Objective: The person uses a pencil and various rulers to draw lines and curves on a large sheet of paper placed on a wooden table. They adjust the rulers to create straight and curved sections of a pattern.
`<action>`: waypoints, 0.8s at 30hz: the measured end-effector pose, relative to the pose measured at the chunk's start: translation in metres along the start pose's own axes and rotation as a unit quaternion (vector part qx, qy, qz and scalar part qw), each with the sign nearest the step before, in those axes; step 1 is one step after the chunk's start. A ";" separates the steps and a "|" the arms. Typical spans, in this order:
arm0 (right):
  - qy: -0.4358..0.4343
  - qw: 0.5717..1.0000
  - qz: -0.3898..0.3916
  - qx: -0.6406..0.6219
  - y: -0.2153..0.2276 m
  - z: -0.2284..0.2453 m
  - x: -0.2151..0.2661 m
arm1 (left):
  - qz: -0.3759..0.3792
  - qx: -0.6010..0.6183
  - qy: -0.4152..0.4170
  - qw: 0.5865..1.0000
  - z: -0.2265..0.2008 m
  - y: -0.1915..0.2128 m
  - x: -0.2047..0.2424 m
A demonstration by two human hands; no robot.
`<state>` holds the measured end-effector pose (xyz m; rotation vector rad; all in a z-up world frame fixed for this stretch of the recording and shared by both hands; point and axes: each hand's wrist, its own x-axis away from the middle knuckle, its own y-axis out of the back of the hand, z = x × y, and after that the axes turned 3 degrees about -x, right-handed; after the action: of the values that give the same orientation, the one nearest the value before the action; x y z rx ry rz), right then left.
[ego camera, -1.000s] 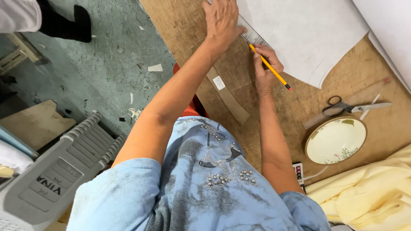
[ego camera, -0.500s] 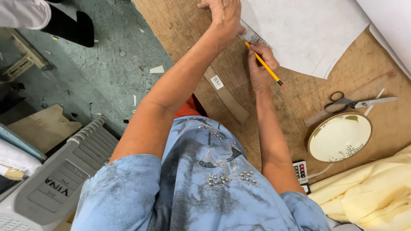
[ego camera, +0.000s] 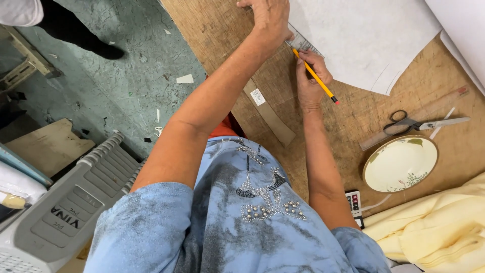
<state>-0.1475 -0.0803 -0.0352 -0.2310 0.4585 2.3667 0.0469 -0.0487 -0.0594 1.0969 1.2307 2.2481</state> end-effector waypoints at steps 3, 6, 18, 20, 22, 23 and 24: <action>-0.012 1.000 -0.003 0.000 -0.003 0.003 -0.001 | -0.064 -0.028 0.059 0.996 -0.007 -0.009 -0.007; -0.003 1.000 -0.008 0.006 -0.009 0.009 -0.005 | -0.003 0.006 0.010 1.000 -0.006 -0.007 -0.006; -0.027 0.999 0.003 0.034 0.014 0.009 -0.004 | -0.051 -0.025 0.028 0.998 -0.004 -0.006 -0.002; -0.043 0.998 0.005 0.048 0.024 0.009 0.000 | -0.016 -0.003 0.012 1.000 -0.003 -0.004 -0.001; -0.025 0.999 0.000 0.047 0.026 0.002 0.002 | -0.020 -0.008 0.016 1.000 -0.004 -0.005 0.000; -0.006 0.999 -0.006 0.045 0.027 -0.003 0.002 | -0.025 -0.013 0.021 0.999 -0.004 -0.005 0.000; -0.006 0.999 -0.006 0.046 0.026 -0.002 0.002 | -0.025 -0.012 0.020 0.999 -0.004 -0.005 -0.001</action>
<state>-0.1669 -0.0978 -0.0309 -0.1771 0.5568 2.3283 0.0440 -0.0482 -0.0653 1.0042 1.2294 2.2522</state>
